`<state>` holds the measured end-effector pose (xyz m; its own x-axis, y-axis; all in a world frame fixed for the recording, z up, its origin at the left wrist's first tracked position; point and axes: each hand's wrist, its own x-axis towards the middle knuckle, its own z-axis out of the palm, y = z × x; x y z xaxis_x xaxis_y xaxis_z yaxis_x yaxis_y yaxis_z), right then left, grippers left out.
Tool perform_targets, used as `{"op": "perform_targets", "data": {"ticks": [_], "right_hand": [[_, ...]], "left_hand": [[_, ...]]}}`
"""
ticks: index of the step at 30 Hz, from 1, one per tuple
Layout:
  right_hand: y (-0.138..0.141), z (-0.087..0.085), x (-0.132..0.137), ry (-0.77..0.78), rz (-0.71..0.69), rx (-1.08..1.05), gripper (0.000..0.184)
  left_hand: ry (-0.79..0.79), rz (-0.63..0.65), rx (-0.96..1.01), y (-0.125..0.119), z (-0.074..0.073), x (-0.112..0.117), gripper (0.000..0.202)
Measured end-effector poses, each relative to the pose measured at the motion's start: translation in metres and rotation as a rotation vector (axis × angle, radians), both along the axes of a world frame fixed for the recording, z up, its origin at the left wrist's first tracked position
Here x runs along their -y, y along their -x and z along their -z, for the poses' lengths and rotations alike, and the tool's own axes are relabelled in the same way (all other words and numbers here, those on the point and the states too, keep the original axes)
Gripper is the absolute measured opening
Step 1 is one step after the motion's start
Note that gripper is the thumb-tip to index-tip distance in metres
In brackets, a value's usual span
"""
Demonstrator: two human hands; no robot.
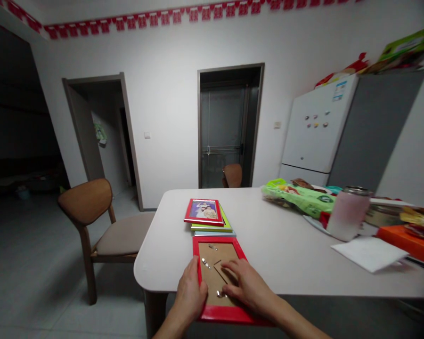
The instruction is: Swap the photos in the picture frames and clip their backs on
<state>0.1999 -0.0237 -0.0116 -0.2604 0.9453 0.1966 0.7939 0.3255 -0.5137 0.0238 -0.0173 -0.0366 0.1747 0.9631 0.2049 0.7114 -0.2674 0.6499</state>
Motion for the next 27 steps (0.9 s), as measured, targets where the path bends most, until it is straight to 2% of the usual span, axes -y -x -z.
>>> {"op": "perform_targets", "data": {"ticks": [4, 7, 11, 13, 16, 19, 22, 24, 27], "right_hand": [[0.001, -0.001, -0.007, -0.029, 0.078, 0.011, 0.040], [0.003, -0.010, -0.010, -0.043, 0.136, 0.004, 0.040], [0.016, -0.027, -0.009, -0.099, 0.137, -0.020, 0.038], [0.027, -0.035, -0.007, -0.131, 0.092, -0.071, 0.036], [0.030, -0.040, -0.008, -0.131, 0.049, -0.128, 0.036], [0.006, -0.032, -0.014, -0.114, 0.157, -0.053, 0.040], [-0.027, -0.011, -0.021, -0.045, 0.312, 0.111, 0.044], [-0.041, 0.003, -0.024, 0.029, 0.362, 0.176, 0.046], [-0.046, 0.014, -0.028, 0.064, 0.352, 0.185, 0.046]], "left_hand": [[0.019, -0.011, 0.068, 0.002, 0.000, 0.000, 0.056], [0.057, -0.030, 0.268, 0.000, -0.006, -0.003, 0.055], [0.072, -0.028, 0.492, -0.003, -0.019, -0.010, 0.033], [0.098, -0.038, 0.550, 0.004, -0.026, -0.016, 0.026], [0.140, -0.086, 0.626, 0.031, -0.032, -0.024, 0.029], [0.155, -0.163, 0.639, 0.069, -0.032, -0.032, 0.029], [0.164, -0.241, 0.606, 0.099, -0.022, -0.038, 0.029], [0.171, -0.274, 0.567, 0.110, -0.014, -0.042, 0.028], [0.166, -0.308, 0.476, 0.117, -0.005, -0.048, 0.023]]}}
